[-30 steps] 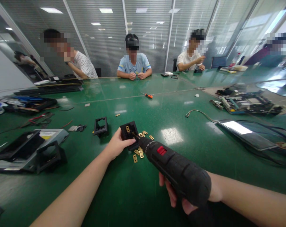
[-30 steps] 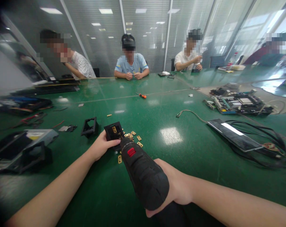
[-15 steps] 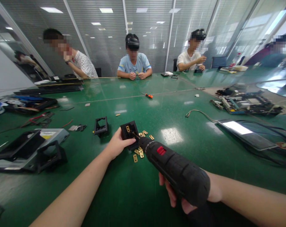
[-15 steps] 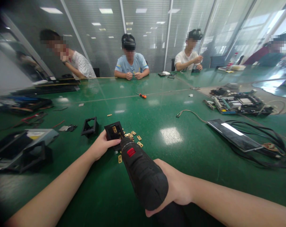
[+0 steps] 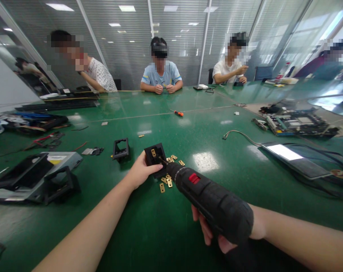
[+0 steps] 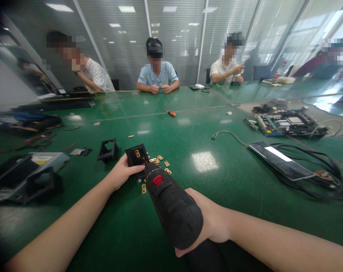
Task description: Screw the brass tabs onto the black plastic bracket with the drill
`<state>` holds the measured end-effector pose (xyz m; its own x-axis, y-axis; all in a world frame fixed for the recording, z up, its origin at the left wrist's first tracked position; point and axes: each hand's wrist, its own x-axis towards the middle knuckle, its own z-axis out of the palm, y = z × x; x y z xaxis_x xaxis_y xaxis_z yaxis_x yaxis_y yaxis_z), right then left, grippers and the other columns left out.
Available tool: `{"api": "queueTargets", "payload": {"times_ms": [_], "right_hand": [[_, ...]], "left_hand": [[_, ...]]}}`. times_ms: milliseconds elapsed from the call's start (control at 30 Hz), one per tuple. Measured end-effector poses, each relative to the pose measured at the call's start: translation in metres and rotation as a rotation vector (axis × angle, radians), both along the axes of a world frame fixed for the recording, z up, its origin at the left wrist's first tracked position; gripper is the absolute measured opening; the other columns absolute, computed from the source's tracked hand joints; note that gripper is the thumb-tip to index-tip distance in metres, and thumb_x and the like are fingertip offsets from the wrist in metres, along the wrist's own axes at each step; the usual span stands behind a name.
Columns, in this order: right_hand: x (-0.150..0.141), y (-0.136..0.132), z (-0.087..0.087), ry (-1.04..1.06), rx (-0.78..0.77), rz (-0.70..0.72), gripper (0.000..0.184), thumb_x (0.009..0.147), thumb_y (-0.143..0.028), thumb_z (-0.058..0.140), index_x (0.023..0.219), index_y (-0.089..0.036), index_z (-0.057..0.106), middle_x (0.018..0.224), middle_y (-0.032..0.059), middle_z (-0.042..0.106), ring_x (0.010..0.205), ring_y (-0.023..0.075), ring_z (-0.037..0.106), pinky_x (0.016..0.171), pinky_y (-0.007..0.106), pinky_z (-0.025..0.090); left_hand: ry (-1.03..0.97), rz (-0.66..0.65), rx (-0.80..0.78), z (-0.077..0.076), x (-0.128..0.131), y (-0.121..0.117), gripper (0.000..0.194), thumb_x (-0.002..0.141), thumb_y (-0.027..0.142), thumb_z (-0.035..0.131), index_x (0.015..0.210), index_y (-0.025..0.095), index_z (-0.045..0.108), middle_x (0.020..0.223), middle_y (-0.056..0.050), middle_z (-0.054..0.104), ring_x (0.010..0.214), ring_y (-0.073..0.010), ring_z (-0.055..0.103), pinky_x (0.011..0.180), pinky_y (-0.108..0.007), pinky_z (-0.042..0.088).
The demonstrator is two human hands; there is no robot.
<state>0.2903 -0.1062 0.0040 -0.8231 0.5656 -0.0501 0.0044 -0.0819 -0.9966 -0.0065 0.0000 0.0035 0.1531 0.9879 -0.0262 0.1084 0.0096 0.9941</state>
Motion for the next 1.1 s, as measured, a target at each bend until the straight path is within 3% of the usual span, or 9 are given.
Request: {"api": "queueTargets", "payload": {"times_ms": [800, 1100], "right_hand": [[-0.005, 0.002, 0.013, 0.018, 0.038, -0.010, 0.049, 0.070, -0.054, 0.093, 0.084, -0.015, 0.068, 0.080, 0.0022, 0.069, 0.078, 0.0209, 0.067, 0.082, 0.041, 0.058], [-0.003, 0.001, 0.013, -0.001, 0.023, -0.021, 0.053, 0.067, -0.054, 0.096, 0.091, -0.013, 0.071, 0.085, 0.0046, 0.071, 0.083, 0.0230, 0.070, 0.083, 0.041, 0.059]], "left_hand": [[0.051, 0.014, 0.039, 0.001, -0.001, -0.001, 0.065, 0.065, 0.035, 0.092, 0.120, 0.022, 0.060, 0.125, -0.011, 0.076, 0.121, -0.0350, 0.071, 0.109, -0.056, 0.053], [0.042, 0.012, 0.027, -0.001, -0.001, 0.001, 0.067, 0.063, 0.035, 0.093, 0.120, 0.021, 0.061, 0.125, -0.011, 0.076, 0.120, -0.0351, 0.071, 0.109, -0.056, 0.053]]}}
